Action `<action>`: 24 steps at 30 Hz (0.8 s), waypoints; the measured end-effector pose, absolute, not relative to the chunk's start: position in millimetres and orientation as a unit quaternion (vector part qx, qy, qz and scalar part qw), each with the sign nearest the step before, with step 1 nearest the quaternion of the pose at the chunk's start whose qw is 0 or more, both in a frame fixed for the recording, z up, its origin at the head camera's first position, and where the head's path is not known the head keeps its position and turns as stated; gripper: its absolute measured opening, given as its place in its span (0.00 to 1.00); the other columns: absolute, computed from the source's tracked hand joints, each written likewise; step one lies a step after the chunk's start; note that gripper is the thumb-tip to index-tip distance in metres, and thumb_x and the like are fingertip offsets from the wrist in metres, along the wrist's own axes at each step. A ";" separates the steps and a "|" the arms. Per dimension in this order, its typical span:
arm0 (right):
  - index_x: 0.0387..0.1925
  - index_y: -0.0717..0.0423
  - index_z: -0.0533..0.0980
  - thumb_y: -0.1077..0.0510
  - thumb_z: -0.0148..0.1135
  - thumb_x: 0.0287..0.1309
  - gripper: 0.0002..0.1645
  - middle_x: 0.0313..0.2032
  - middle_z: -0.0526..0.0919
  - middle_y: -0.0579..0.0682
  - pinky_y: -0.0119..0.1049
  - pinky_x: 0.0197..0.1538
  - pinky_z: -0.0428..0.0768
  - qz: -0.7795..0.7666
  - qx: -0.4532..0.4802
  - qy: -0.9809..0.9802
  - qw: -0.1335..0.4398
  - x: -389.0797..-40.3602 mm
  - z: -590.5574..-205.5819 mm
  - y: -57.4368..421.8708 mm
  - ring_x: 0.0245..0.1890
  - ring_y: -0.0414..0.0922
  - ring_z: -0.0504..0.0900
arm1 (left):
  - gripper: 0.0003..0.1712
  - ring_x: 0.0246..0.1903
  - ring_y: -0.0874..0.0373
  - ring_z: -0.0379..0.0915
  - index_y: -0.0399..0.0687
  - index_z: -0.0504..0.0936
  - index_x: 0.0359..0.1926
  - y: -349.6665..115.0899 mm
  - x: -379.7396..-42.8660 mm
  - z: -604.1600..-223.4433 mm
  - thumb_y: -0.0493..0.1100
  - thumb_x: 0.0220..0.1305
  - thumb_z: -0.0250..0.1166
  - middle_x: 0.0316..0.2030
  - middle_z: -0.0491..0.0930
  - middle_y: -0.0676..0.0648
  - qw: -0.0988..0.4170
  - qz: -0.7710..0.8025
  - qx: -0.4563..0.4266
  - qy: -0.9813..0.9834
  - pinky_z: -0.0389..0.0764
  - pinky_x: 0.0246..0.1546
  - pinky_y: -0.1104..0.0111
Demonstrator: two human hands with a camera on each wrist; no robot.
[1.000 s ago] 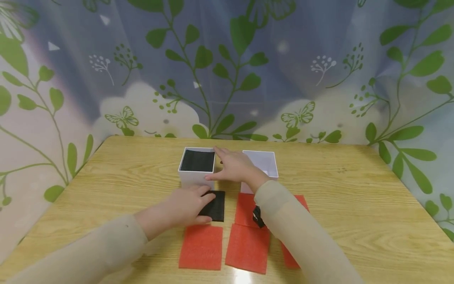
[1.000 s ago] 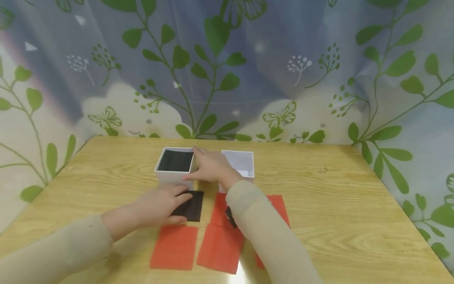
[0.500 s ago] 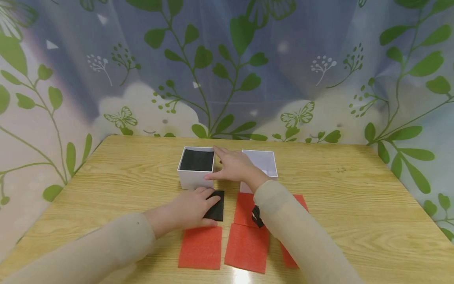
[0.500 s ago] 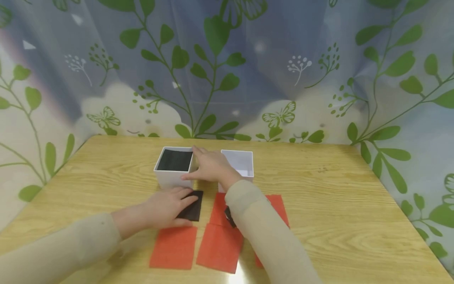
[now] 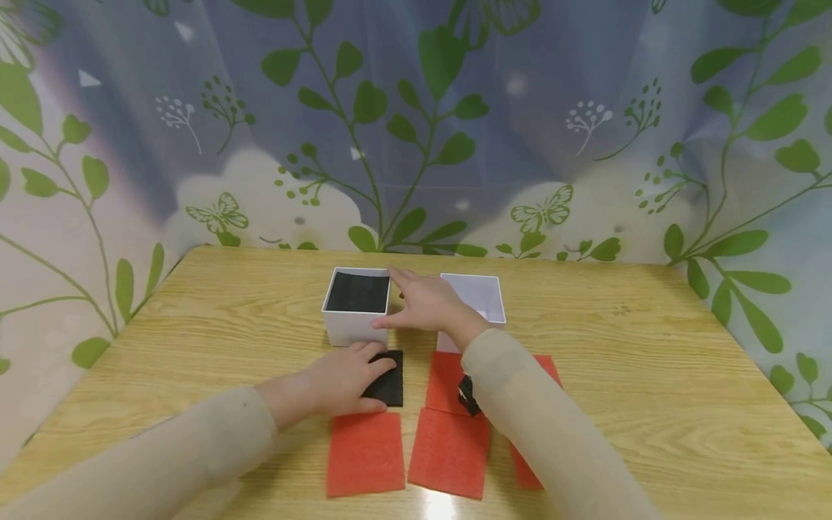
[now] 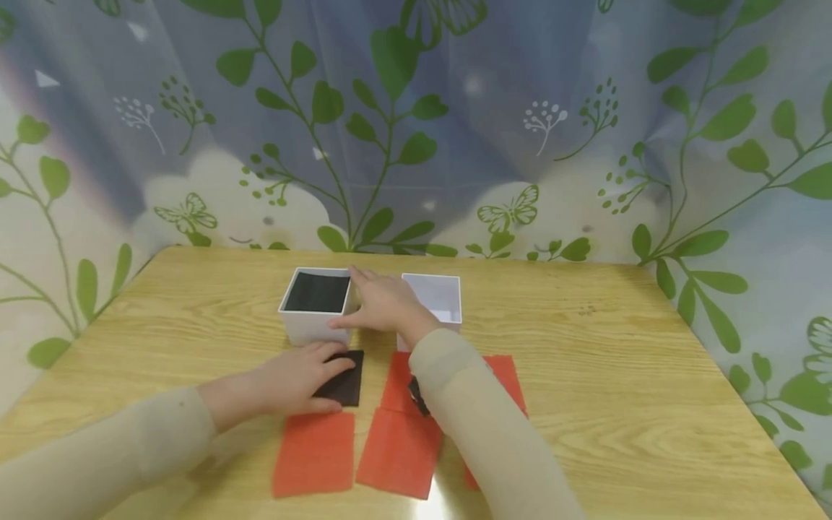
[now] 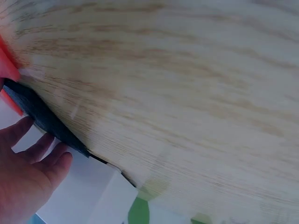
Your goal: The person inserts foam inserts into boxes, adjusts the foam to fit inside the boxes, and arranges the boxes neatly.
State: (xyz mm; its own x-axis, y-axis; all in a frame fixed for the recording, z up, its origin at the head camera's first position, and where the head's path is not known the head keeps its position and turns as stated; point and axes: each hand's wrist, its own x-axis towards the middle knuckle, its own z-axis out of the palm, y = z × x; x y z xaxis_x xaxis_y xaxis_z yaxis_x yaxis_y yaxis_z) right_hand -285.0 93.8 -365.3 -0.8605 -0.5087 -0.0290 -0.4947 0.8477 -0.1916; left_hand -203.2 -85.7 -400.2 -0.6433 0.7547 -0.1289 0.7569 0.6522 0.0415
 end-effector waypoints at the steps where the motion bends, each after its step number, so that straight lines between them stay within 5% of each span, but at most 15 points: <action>1: 0.73 0.52 0.47 0.19 0.53 0.42 0.65 0.70 0.55 0.50 0.48 0.64 0.60 -0.089 -0.261 0.960 0.040 -284.8 -365.1 93.6 0.66 0.49 0.60 | 0.37 0.59 0.45 0.61 0.42 0.71 0.60 -87.3 -203.0 -400.2 0.61 0.57 0.63 0.60 0.65 0.39 0.066 -0.005 0.419 0.906 0.65 0.59 0.57; 13: 0.73 0.52 0.47 0.19 0.53 0.42 0.65 0.70 0.54 0.50 0.46 0.64 0.61 -0.089 -0.256 0.961 0.046 -285.3 -364.0 92.8 0.66 0.49 0.60 | 0.39 0.57 0.46 0.64 0.41 0.70 0.60 -94.9 -199.3 -395.5 0.62 0.56 0.63 0.58 0.67 0.40 0.083 0.014 0.382 0.920 0.67 0.58 0.57; 24: 0.73 0.51 0.46 0.20 0.53 0.43 0.65 0.70 0.53 0.49 0.45 0.63 0.63 -0.087 -0.257 0.961 0.051 -285.1 -362.8 92.9 0.66 0.49 0.60 | 0.40 0.49 0.48 0.69 0.40 0.72 0.57 -110.5 -203.2 -397.8 0.61 0.48 0.65 0.52 0.69 0.42 -0.010 0.021 0.426 0.904 0.72 0.51 0.58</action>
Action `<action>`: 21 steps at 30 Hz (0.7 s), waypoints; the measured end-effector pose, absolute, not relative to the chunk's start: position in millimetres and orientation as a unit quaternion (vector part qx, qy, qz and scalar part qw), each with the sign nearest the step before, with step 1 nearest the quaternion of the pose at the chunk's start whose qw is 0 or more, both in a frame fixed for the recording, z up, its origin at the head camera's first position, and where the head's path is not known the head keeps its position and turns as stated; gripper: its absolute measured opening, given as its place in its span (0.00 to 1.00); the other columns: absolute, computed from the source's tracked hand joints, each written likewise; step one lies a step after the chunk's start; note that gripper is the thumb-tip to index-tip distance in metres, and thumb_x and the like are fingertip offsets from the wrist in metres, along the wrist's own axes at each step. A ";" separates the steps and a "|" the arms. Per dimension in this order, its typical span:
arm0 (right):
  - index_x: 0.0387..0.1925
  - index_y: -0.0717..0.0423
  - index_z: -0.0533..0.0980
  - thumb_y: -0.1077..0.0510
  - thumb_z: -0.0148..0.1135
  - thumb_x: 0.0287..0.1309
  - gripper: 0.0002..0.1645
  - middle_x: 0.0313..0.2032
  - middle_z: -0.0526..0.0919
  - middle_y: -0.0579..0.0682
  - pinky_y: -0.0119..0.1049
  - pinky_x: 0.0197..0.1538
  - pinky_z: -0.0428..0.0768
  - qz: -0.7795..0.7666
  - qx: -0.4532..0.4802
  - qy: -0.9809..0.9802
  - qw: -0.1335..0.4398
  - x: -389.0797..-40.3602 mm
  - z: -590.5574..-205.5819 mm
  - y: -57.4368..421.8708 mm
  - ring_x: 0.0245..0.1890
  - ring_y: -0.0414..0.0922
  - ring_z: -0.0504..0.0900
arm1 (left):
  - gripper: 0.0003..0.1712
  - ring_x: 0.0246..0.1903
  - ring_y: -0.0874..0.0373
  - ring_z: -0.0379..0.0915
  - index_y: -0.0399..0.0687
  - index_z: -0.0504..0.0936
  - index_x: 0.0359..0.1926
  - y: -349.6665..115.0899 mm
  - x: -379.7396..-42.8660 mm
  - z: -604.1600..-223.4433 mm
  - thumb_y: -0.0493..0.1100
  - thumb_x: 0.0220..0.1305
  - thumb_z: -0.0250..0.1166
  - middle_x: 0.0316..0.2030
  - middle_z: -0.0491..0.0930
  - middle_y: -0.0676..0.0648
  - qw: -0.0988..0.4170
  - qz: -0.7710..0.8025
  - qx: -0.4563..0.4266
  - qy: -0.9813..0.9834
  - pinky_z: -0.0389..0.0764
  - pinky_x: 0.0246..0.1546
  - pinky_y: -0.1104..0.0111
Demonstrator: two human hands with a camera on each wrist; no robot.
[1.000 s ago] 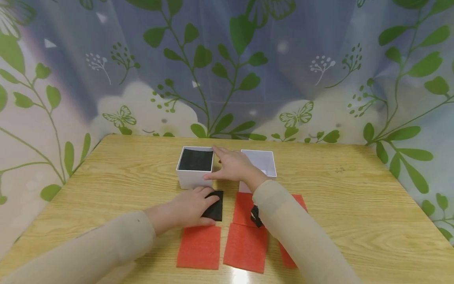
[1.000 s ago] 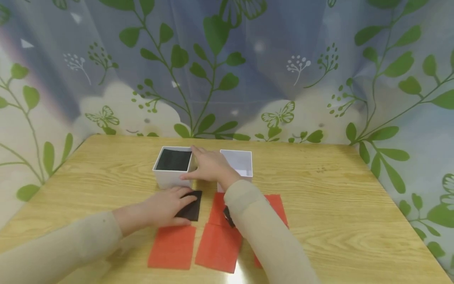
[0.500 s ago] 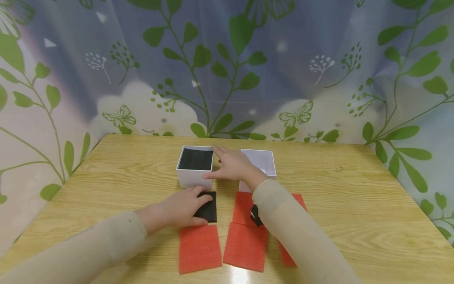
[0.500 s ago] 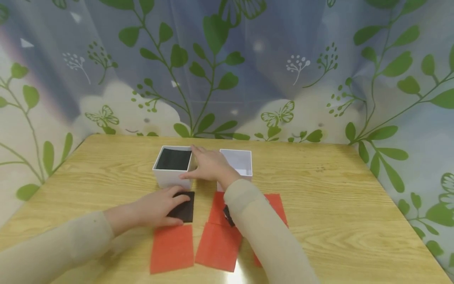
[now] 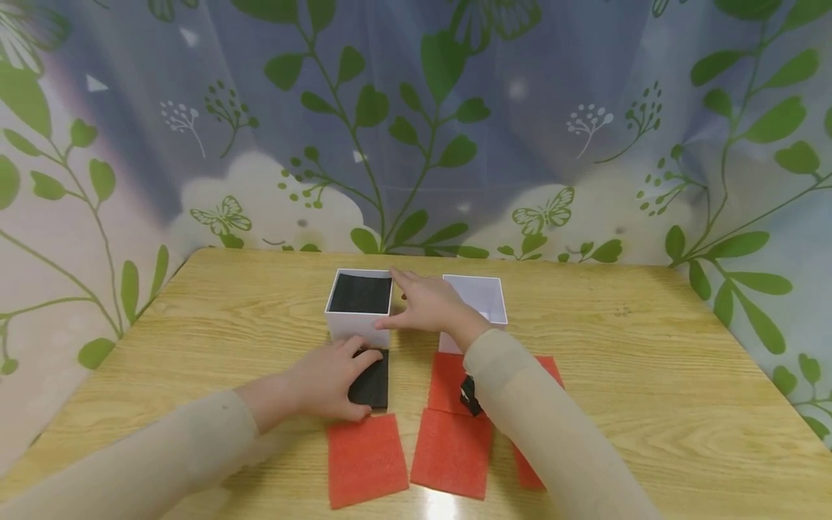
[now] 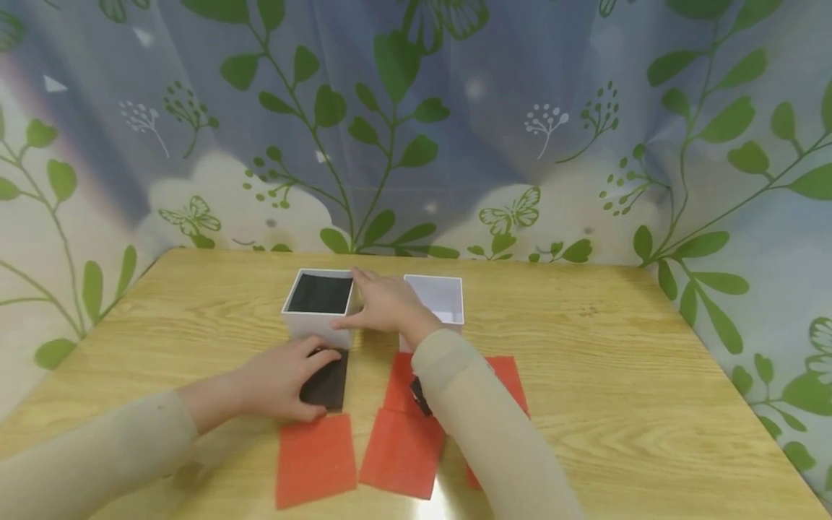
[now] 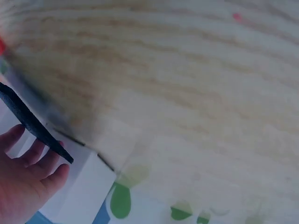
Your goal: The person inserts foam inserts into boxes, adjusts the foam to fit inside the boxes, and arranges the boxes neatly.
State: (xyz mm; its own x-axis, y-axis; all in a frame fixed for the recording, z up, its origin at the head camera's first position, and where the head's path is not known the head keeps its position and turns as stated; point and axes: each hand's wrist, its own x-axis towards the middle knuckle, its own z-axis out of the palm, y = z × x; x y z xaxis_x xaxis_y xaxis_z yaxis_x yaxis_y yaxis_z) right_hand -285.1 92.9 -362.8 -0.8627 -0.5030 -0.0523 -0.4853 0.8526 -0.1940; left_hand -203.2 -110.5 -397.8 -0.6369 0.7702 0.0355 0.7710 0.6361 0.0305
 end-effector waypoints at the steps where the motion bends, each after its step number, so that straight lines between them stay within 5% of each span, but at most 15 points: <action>1: 0.73 0.51 0.46 0.20 0.53 0.43 0.65 0.70 0.53 0.49 0.45 0.63 0.63 -0.087 -0.256 0.961 0.049 -285.0 -362.7 93.5 0.66 0.48 0.61 | 0.40 0.49 0.48 0.69 0.41 0.72 0.57 -111.3 -203.6 -396.2 0.61 0.48 0.65 0.52 0.69 0.43 0.016 -0.022 -0.428 -0.903 0.73 0.50 0.58; 12: 0.73 0.51 0.47 0.19 0.53 0.42 0.65 0.70 0.54 0.49 0.44 0.62 0.64 -0.088 -0.257 0.961 0.044 -286.4 -365.4 96.6 0.66 0.48 0.61 | 0.42 0.53 0.48 0.67 0.46 0.70 0.61 -119.2 -202.3 -378.0 0.64 0.49 0.65 0.57 0.66 0.44 0.028 -0.015 -0.446 -0.895 0.70 0.53 0.55; 21: 0.73 0.51 0.47 0.22 0.54 0.45 0.62 0.69 0.55 0.50 0.44 0.62 0.65 -0.089 -0.258 0.961 0.044 -285.2 -364.2 93.7 0.64 0.48 0.64 | 0.43 0.56 0.47 0.65 0.46 0.70 0.62 -128.6 -202.4 -359.5 0.62 0.47 0.67 0.58 0.66 0.42 0.097 -0.011 -0.485 -0.869 0.68 0.55 0.51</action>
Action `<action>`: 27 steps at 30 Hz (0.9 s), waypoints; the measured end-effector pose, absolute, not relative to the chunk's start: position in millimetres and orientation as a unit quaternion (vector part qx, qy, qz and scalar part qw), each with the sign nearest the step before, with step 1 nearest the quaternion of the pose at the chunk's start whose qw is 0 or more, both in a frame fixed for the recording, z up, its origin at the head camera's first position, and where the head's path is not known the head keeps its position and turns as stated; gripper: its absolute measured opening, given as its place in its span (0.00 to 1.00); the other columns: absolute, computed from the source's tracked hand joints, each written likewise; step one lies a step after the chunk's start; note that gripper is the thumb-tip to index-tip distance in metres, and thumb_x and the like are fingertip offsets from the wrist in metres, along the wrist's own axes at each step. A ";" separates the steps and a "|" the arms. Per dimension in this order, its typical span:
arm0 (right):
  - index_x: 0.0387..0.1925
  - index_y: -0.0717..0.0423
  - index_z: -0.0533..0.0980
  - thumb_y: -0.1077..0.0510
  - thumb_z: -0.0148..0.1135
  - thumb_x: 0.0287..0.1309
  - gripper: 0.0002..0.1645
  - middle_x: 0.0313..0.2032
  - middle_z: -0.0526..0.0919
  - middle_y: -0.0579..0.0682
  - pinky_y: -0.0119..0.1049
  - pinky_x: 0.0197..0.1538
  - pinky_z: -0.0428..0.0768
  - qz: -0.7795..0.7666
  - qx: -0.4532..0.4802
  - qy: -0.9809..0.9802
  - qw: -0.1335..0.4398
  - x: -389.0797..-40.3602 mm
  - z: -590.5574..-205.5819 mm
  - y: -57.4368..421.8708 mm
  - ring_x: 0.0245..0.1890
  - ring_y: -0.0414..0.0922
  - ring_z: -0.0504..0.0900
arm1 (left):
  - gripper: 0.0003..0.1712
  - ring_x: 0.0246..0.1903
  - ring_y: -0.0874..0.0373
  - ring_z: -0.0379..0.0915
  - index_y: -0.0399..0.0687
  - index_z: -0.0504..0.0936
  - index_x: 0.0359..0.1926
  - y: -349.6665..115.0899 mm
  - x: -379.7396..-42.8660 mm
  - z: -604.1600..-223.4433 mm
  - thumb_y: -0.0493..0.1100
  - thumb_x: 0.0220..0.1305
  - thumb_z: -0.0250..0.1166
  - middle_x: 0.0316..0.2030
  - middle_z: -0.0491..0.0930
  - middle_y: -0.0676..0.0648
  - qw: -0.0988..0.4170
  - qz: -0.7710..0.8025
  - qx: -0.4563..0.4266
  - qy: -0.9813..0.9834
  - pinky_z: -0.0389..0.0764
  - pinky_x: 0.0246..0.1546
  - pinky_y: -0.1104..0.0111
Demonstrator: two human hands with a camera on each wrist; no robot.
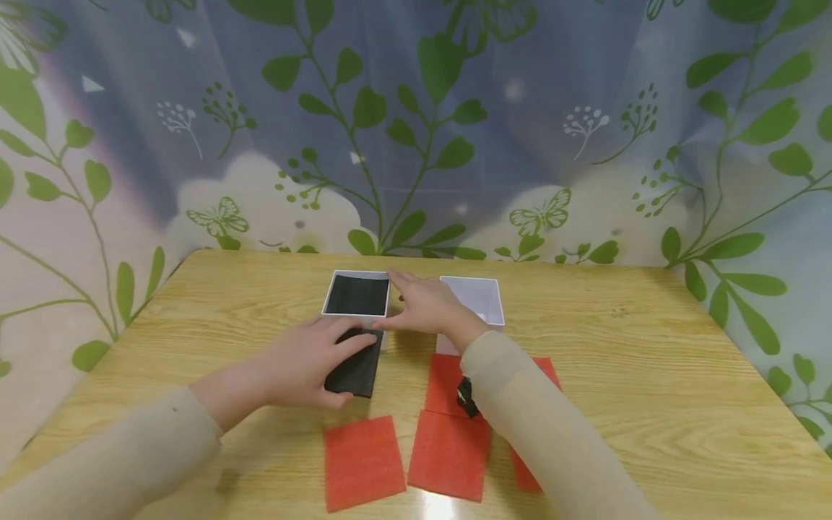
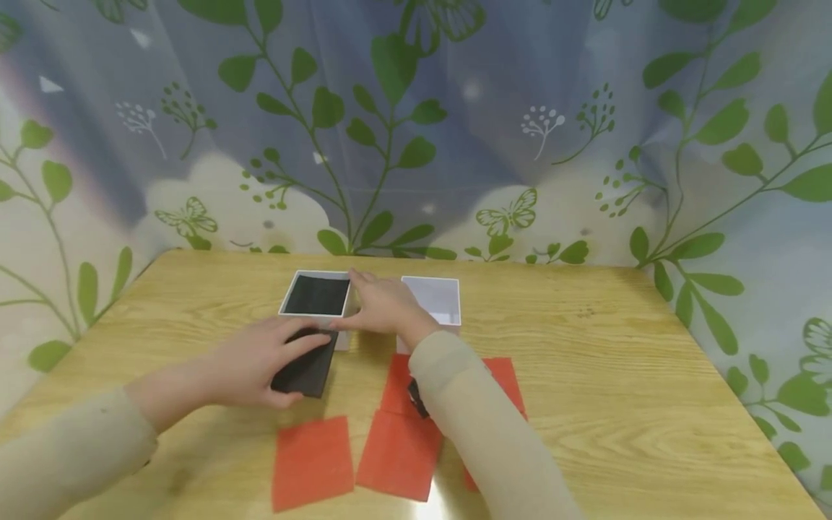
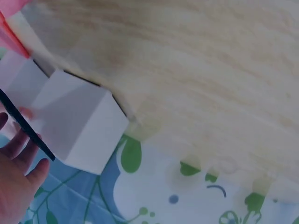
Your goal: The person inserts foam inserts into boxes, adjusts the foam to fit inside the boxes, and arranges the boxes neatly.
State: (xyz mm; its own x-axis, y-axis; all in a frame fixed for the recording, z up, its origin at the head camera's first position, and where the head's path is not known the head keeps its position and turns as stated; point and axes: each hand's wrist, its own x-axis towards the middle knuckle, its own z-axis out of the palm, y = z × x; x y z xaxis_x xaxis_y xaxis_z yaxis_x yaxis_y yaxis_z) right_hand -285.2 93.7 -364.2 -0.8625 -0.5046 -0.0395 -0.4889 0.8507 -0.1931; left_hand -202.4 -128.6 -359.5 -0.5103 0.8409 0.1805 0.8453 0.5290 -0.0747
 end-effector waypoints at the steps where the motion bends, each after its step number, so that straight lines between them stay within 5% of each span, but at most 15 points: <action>1: 0.73 0.51 0.46 0.24 0.55 0.46 0.61 0.69 0.56 0.51 0.45 0.62 0.65 -0.088 -0.257 0.961 0.045 -285.2 -364.0 93.6 0.63 0.48 0.65 | 0.43 0.56 0.47 0.65 0.46 0.69 0.62 -129.3 -203.0 -357.5 0.62 0.47 0.67 0.58 0.66 0.42 0.101 -0.009 -0.484 -0.869 0.68 0.54 0.50; 6: 0.73 0.49 0.46 0.27 0.57 0.48 0.59 0.69 0.58 0.50 0.45 0.61 0.65 -0.090 -0.257 0.961 0.047 -285.4 -363.1 93.7 0.57 0.44 0.72 | 0.42 0.52 0.45 0.67 0.45 0.71 0.61 -131.3 -206.9 -347.3 0.61 0.47 0.67 0.55 0.68 0.41 0.120 0.001 -0.471 -0.874 0.69 0.53 0.50; 12: 0.73 0.49 0.46 0.23 0.56 0.45 0.62 0.69 0.56 0.50 0.45 0.60 0.66 -0.094 -0.258 0.960 0.054 -285.4 -361.7 93.9 0.60 0.47 0.69 | 0.41 0.49 0.44 0.70 0.45 0.73 0.59 -132.0 -218.4 -340.2 0.60 0.47 0.68 0.53 0.70 0.40 0.131 0.007 -0.455 -0.881 0.69 0.52 0.51; 27: 0.73 0.51 0.45 0.26 0.60 0.45 0.63 0.67 0.61 0.49 0.42 0.53 0.72 -0.104 -0.258 0.959 0.052 -286.2 -364.3 93.1 0.49 0.38 0.77 | 0.39 0.53 0.47 0.67 0.47 0.71 0.62 -128.9 -243.3 -341.8 0.59 0.51 0.64 0.57 0.68 0.41 0.048 -0.035 -0.441 -0.896 0.68 0.53 0.51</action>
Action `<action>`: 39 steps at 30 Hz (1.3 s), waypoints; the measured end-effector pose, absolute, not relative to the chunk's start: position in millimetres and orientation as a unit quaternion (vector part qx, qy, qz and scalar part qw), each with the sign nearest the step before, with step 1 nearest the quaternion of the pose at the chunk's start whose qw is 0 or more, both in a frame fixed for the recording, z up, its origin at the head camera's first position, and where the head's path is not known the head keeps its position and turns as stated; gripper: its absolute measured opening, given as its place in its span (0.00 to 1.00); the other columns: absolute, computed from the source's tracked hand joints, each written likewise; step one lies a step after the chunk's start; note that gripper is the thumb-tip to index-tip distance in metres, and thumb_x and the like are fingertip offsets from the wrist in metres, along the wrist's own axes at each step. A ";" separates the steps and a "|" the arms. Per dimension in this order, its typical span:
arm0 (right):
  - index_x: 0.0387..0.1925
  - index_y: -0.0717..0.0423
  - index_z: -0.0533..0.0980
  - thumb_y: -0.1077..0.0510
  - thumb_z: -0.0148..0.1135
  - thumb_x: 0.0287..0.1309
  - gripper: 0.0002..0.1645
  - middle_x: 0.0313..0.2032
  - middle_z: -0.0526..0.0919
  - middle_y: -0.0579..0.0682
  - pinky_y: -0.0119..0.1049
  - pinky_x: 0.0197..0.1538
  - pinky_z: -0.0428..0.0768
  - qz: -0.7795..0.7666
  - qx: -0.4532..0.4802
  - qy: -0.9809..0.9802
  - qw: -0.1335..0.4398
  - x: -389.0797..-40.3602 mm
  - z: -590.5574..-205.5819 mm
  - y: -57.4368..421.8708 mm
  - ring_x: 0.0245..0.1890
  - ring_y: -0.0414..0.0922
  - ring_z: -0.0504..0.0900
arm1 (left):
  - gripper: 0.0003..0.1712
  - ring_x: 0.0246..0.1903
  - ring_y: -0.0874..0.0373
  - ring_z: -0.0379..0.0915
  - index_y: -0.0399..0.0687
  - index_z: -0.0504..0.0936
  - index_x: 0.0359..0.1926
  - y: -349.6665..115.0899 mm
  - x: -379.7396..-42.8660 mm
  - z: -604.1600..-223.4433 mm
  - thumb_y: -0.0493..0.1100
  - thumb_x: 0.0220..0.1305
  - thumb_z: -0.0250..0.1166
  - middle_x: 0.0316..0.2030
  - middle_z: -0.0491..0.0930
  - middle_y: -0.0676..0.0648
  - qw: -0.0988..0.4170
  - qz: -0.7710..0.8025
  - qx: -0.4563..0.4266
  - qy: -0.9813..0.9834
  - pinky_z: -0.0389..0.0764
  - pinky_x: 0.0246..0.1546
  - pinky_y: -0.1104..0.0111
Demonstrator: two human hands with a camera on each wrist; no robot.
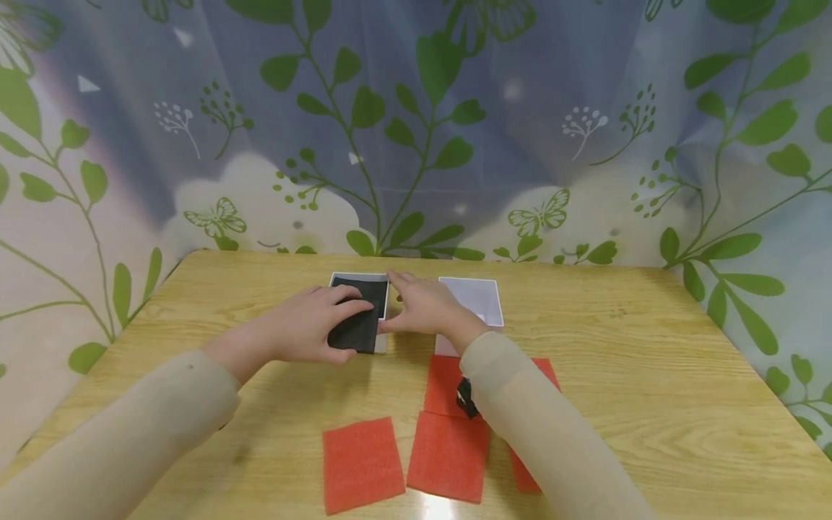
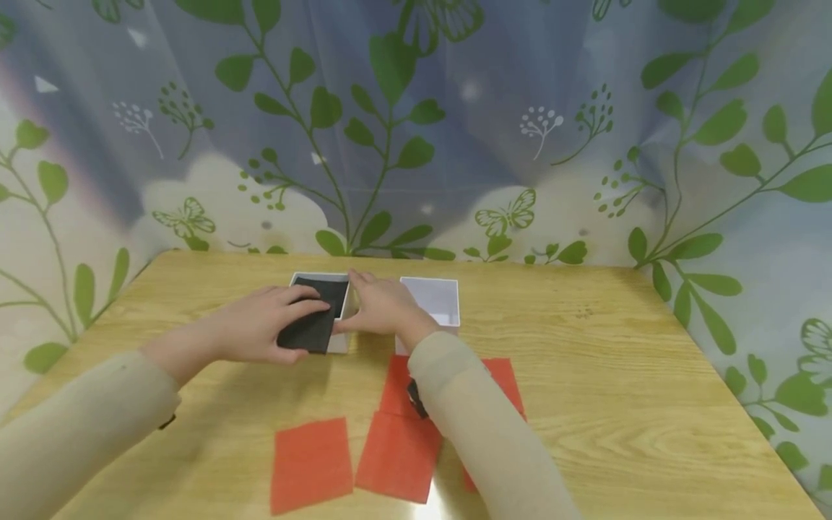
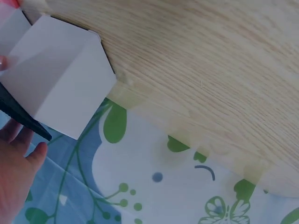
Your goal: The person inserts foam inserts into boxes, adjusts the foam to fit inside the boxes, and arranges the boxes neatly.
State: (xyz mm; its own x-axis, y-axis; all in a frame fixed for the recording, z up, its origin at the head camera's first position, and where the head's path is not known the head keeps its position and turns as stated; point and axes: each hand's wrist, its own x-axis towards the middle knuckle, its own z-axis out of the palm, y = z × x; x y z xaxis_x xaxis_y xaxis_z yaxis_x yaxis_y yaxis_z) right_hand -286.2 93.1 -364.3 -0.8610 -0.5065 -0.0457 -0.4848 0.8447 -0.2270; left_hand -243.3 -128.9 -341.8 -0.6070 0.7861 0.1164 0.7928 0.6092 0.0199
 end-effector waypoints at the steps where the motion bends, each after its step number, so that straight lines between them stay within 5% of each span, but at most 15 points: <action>1: 0.73 0.51 0.45 0.26 0.60 0.45 0.63 0.67 0.61 0.49 0.42 0.52 0.73 -0.103 -0.258 0.959 0.052 -286.6 -364.8 93.2 0.49 0.38 0.77 | 0.39 0.53 0.46 0.67 0.47 0.70 0.62 -128.2 -244.7 -341.7 0.59 0.52 0.64 0.58 0.68 0.41 0.042 -0.041 -0.438 -0.897 0.68 0.53 0.52; 22: 0.72 0.53 0.47 0.29 0.62 0.46 0.61 0.62 0.67 0.48 0.41 0.52 0.73 -0.105 -0.263 0.958 0.046 -284.2 -363.7 92.9 0.48 0.38 0.77 | 0.37 0.58 0.44 0.64 0.45 0.68 0.64 -120.9 -269.3 -342.5 0.57 0.55 0.59 0.61 0.66 0.39 0.019 -0.070 -0.420 -0.905 0.62 0.57 0.50; 39: 0.73 0.52 0.46 0.20 0.55 0.40 0.67 0.69 0.56 0.50 0.44 0.57 0.70 -0.093 -0.260 0.960 0.053 -284.9 -363.6 94.3 0.57 0.47 0.72 | 0.37 0.55 0.41 0.65 0.47 0.68 0.65 -119.0 -281.7 -347.0 0.55 0.54 0.58 0.61 0.65 0.38 0.022 -0.098 -0.397 -0.912 0.66 0.52 0.48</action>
State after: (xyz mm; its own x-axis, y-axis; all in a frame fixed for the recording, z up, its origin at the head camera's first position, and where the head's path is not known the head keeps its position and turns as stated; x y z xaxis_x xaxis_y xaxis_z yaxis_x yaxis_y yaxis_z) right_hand -284.9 94.3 -363.6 -0.8595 -0.5084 -0.0530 -0.4887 0.8476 -0.2066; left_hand -281.7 -119.0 -347.0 -0.6840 0.7200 0.1175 0.7285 0.6657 0.1614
